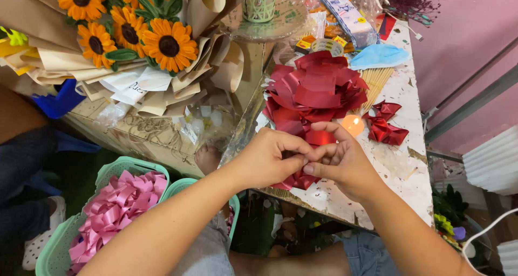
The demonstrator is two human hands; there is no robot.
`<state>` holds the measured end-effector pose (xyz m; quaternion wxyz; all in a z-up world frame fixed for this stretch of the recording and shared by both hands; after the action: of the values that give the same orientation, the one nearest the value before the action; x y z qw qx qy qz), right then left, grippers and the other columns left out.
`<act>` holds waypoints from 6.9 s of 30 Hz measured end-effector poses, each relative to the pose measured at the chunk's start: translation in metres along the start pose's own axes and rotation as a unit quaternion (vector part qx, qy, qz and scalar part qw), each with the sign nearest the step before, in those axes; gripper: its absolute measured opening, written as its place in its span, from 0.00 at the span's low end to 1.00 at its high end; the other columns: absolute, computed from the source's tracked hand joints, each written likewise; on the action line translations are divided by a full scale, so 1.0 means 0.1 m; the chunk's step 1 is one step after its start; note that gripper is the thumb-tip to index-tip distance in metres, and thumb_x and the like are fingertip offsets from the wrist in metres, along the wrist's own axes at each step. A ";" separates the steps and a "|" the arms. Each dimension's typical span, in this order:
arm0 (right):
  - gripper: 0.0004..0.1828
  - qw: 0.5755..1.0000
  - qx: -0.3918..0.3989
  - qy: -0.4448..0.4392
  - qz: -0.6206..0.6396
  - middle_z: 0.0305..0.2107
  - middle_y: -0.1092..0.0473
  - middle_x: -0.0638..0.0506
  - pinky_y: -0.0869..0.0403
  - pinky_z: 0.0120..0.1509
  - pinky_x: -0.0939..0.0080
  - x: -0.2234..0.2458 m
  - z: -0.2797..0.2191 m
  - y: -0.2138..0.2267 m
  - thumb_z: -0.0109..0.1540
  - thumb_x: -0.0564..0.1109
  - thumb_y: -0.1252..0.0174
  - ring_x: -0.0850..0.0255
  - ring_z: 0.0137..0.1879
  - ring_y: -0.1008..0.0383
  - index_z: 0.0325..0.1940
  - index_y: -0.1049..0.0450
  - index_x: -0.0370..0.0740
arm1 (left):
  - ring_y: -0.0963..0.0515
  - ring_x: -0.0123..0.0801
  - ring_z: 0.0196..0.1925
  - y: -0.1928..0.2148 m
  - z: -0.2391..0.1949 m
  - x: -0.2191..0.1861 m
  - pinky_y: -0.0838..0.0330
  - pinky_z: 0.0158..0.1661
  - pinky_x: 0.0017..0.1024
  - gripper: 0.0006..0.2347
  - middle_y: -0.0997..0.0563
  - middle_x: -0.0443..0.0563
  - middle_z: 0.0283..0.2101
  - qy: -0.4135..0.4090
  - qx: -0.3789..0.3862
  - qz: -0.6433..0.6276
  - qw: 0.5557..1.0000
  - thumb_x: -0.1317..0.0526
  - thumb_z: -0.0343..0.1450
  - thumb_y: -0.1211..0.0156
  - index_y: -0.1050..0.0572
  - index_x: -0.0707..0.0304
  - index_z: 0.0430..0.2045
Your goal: The person is crafting decorative flowers by folding and shaping red ribbon, using a candle flame to seal the edges.
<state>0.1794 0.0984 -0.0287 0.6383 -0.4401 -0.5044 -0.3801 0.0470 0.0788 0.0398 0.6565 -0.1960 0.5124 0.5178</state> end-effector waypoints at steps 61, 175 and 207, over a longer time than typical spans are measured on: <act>0.45 0.949 -0.212 0.117 -0.201 0.34 0.24 0.44 0.21 0.42 0.68 0.82 -0.20 0.84 0.62 0.30 0.34 0.61 0.36 0.23 0.76 0.50 0.50 | 0.16 0.24 0.33 0.33 -0.10 0.22 0.16 0.35 0.22 0.26 0.14 0.52 0.34 0.075 -0.144 -0.061 0.985 0.69 0.66 0.34 0.30 0.59 0.61; 0.07 0.838 -0.393 0.046 -0.375 0.29 0.29 0.61 0.29 0.47 0.70 0.42 -0.01 2.04 0.62 0.41 0.36 0.70 0.36 0.33 0.43 0.19 0.50 | 0.18 0.38 0.53 1.03 -1.27 -0.95 0.27 0.58 0.35 0.17 0.17 0.52 0.52 -0.087 -0.190 0.393 0.896 0.60 0.71 0.35 0.25 0.63 0.54; 0.21 0.971 -0.076 0.218 0.062 0.32 0.35 0.50 0.28 0.34 0.63 0.88 -0.67 -1.08 0.51 0.28 0.43 0.54 0.38 0.25 0.44 0.34 0.46 | 0.19 0.26 0.48 1.90 -4.54 0.07 0.22 0.54 0.18 0.16 0.18 0.53 0.46 0.148 -0.604 0.064 0.780 0.75 0.70 0.36 0.26 0.66 0.51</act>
<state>0.1171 -0.0039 0.0697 0.7199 -0.4245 -0.2938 -0.4639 -0.3341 -0.2018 -0.0951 0.2850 -0.5935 0.1962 0.7267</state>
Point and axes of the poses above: each hand's wrist, its own z-axis towards the middle knuckle, its own y-axis out of the back of the hand, x = y × z, the point moved 10 cm from there along z, towards the middle knuckle
